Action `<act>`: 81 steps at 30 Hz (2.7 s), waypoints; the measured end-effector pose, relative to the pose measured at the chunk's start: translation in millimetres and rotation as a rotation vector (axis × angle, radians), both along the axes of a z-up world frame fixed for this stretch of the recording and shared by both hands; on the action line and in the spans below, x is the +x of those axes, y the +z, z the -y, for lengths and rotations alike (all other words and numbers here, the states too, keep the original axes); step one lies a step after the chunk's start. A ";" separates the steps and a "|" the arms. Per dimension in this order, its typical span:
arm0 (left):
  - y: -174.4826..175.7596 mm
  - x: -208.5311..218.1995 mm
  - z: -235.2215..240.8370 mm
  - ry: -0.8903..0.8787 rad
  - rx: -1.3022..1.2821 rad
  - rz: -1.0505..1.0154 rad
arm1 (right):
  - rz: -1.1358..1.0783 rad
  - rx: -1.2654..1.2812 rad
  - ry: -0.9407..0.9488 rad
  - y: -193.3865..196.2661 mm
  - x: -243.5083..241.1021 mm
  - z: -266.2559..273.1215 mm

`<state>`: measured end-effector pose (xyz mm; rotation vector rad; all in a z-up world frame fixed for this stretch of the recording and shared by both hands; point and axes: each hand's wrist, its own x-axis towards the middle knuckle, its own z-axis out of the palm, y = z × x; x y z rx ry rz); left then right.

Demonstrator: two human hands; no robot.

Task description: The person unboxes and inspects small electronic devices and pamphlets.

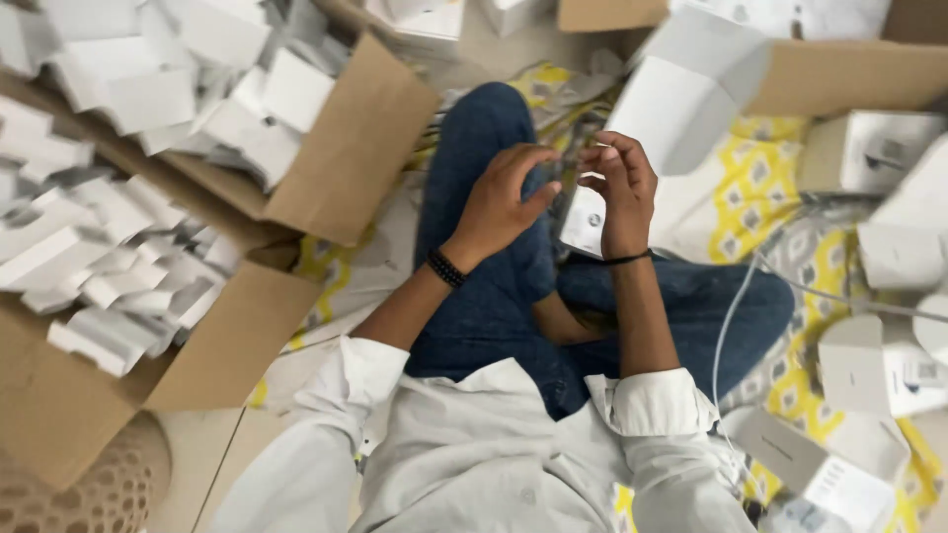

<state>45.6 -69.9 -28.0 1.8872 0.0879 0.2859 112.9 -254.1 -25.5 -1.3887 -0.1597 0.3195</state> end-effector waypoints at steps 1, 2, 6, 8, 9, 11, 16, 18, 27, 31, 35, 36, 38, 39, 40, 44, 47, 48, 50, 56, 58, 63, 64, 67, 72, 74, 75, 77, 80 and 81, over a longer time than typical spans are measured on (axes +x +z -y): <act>-4.8 16.2 20.9 -0.153 0.166 0.099 | -0.037 -0.021 -0.119 -3.7 0.6 23.4; -11.7 32.8 39.7 -0.202 0.148 0.108 | -0.034 -0.036 -0.169 -11.5 0.5 47.0; -73.8 80.6 100.9 -0.626 0.505 -0.129 | -0.132 -0.079 -0.421 -35.6 -11.9 117.9; -125.9 92.3 123.0 -0.765 0.714 -0.179 | -0.165 -0.085 -0.487 -43.2 -18.5 137.7; -155.3 94.3 131.7 -0.776 0.859 -0.242 | -0.194 -0.073 -0.500 -48.4 -20.0 144.2; -203.4 96.2 146.3 -0.796 1.006 -0.292 | -0.222 -0.061 -0.530 -53.7 -20.0 150.6; -246.7 91.7 157.2 -0.441 1.457 -0.081 | -0.302 -0.016 -0.496 -53.4 -16.8 147.9; -235.1 95.3 151.1 -0.496 1.375 -0.198 | -0.310 -0.025 -0.459 -52.3 -12.9 142.1; -196.8 90.0 141.1 -0.512 1.245 -0.143 | -0.372 -0.108 -0.403 -56.0 -12.1 137.4; -208.0 97.0 141.2 -0.530 1.097 -0.276 | -0.380 -0.131 -0.406 -55.1 -12.4 136.2; -160.2 96.6 137.7 -0.566 1.125 -0.381 | -0.390 -0.147 -0.404 -57.9 -12.9 137.3; -154.7 94.8 136.1 -0.576 1.197 -0.314 | -0.387 -0.150 -0.400 -58.2 -13.5 137.2; -150.9 94.7 133.8 -0.582 1.269 -0.245 | -0.382 -0.151 -0.393 -59.1 -12.7 136.8; -152.8 95.7 133.6 -0.593 1.250 -0.235 | -0.381 -0.151 -0.391 -59.7 -12.2 137.1; -154.7 96.8 133.5 -0.603 1.231 -0.224 | -0.379 -0.150 -0.389 -60.3 -11.6 137.5; -130.3 105.7 119.7 -0.697 1.015 -0.389 | -0.384 -0.159 -0.390 -58.3 -9.7 135.8; -82.7 110.2 107.6 -0.546 0.722 -0.286 | -0.368 -0.184 -0.412 -60.4 -8.2 134.0; -60.5 111.0 102.8 -0.512 0.483 -0.296 | -0.360 -0.201 -0.418 -59.6 -7.9 132.1; -37.2 111.6 95.7 -0.470 0.246 -0.303 | -0.351 -0.217 -0.421 -57.6 -6.3 126.3; -58.2 102.4 86.5 -0.467 -0.416 -0.531 | -0.317 -0.125 -0.274 -75.5 -6.3 114.3; -53.8 103.6 87.4 -0.344 -0.370 -0.556 | -0.270 -0.152 -0.312 -76.8 -4.9 117.3; -66.2 109.2 81.4 -0.235 -0.368 -0.392 | -0.240 -0.157 -0.606 -97.2 -1.7 158.2; -64.4 110.4 78.9 -0.150 -0.418 -0.410 | -0.237 -0.107 -0.741 -101.6 0.0 169.1; -70.6 111.4 74.4 -0.105 -0.524 -0.351 | -0.278 0.048 -0.897 -95.7 1.5 173.5; -63.0 109.7 85.4 -0.146 -0.510 -0.433 | -0.243 0.066 -0.684 -65.1 -2.7 135.4; -66.0 108.8 87.5 -0.166 -0.481 -0.448 | -0.226 0.055 -0.581 -59.1 -2.9 124.6; -69.0 108.0 88.0 -0.174 -0.456 -0.434 | -0.258 0.066 -0.525 -59.2 -2.5 123.3; -75.5 106.8 88.8 -0.181 -0.431 -0.419 | -0.289 0.077 -0.469 -56.4 -2.7 120.3; -79.4 105.9 92.0 -0.211 -0.399 -0.285 | -0.297 -0.008 -0.429 -57.3 -3.7 117.9; -76.2 105.1 94.4 -0.239 -0.269 -0.270 | -0.250 -0.087 -0.418 -64.9 -4.6 119.0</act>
